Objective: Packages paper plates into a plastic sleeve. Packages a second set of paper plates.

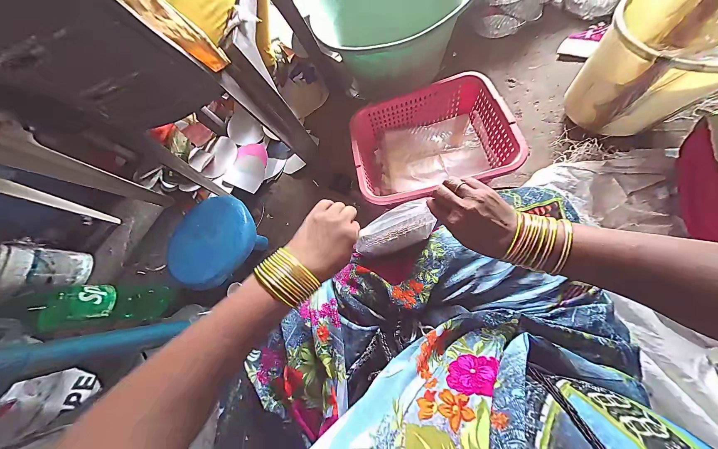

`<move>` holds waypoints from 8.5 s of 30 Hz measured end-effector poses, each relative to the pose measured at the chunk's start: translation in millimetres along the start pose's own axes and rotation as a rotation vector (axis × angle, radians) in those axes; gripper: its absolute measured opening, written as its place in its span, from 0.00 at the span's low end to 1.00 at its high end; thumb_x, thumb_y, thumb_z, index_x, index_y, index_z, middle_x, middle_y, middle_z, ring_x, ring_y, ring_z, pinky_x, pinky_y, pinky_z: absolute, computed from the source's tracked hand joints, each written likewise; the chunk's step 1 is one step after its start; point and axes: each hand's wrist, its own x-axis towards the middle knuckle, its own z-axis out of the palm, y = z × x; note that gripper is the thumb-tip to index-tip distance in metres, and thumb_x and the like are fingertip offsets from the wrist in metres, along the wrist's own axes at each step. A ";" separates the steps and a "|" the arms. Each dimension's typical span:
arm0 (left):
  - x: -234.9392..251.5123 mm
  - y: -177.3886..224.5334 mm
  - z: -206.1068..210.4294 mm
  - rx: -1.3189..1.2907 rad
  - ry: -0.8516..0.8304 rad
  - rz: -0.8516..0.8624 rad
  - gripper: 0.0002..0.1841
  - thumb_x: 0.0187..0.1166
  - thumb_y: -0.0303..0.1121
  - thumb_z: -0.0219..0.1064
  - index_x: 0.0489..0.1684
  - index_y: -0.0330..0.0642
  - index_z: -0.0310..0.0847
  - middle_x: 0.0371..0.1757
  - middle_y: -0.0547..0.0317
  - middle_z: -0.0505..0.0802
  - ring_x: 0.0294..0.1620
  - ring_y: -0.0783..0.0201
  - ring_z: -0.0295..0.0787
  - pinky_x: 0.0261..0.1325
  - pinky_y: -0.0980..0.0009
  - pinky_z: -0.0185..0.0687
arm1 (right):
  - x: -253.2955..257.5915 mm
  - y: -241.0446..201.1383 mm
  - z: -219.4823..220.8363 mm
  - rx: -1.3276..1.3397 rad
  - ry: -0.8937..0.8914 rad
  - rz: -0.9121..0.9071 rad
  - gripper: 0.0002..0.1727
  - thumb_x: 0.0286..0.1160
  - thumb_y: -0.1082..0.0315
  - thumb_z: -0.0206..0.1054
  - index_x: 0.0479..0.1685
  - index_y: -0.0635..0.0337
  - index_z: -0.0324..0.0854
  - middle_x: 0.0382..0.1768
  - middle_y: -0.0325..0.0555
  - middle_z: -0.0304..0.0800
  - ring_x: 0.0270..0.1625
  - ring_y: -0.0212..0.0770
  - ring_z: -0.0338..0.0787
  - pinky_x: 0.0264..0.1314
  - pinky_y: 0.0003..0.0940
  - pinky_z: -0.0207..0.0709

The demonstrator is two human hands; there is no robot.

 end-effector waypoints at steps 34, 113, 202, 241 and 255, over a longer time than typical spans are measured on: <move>2.3 36.0 60.7 -1.738 -0.188 -0.177 0.13 0.88 0.25 0.55 0.36 0.32 0.86 0.23 0.67 0.90 0.20 0.81 0.83 0.25 0.86 0.78 | 5.6 -60.3 -47.5 0.421 -0.125 0.095 0.14 0.76 0.72 0.55 0.35 0.57 0.90 0.24 0.44 0.86 0.27 0.44 0.87 0.24 0.37 0.73; 48.3 37.7 49.7 -1.703 -0.073 0.131 0.09 0.79 0.27 0.59 0.33 0.41 0.87 0.26 0.74 0.89 0.25 0.83 0.81 0.30 0.81 0.77 | -14.7 -43.6 9.5 0.723 0.388 0.344 0.11 0.80 0.66 0.64 0.31 0.59 0.87 0.43 0.45 0.94 0.47 0.30 0.93 0.48 0.23 0.86; 3.4 49.4 60.7 -0.857 0.508 -0.132 0.05 0.73 0.23 0.68 0.31 0.35 0.91 0.40 0.54 0.94 0.36 0.66 0.90 0.41 0.68 0.86 | 11.2 -71.8 3.5 0.391 -0.008 0.305 0.12 0.75 0.70 0.63 0.23 0.63 0.83 0.23 0.49 0.83 0.25 0.48 0.86 0.20 0.44 0.73; 34.3 5.1 67.4 -1.265 0.713 -0.068 0.07 0.75 0.22 0.66 0.32 0.33 0.92 0.51 0.54 0.92 0.60 0.69 0.85 0.66 0.71 0.81 | 62.0 -34.2 4.0 1.578 -0.060 0.781 0.13 0.85 0.72 0.58 0.29 0.55 0.82 0.16 0.28 0.75 0.15 0.18 0.67 0.17 0.13 0.61; 39.4 27.3 99.0 -1.175 0.907 -0.225 0.03 0.67 0.21 0.73 0.30 0.32 0.93 0.50 0.50 0.89 0.54 0.70 0.85 0.59 0.78 0.82 | 45.5 -28.2 23.1 1.158 -0.015 0.685 0.15 0.75 0.74 0.66 0.60 0.62 0.81 0.48 0.40 0.89 0.41 0.26 0.89 0.42 0.23 0.85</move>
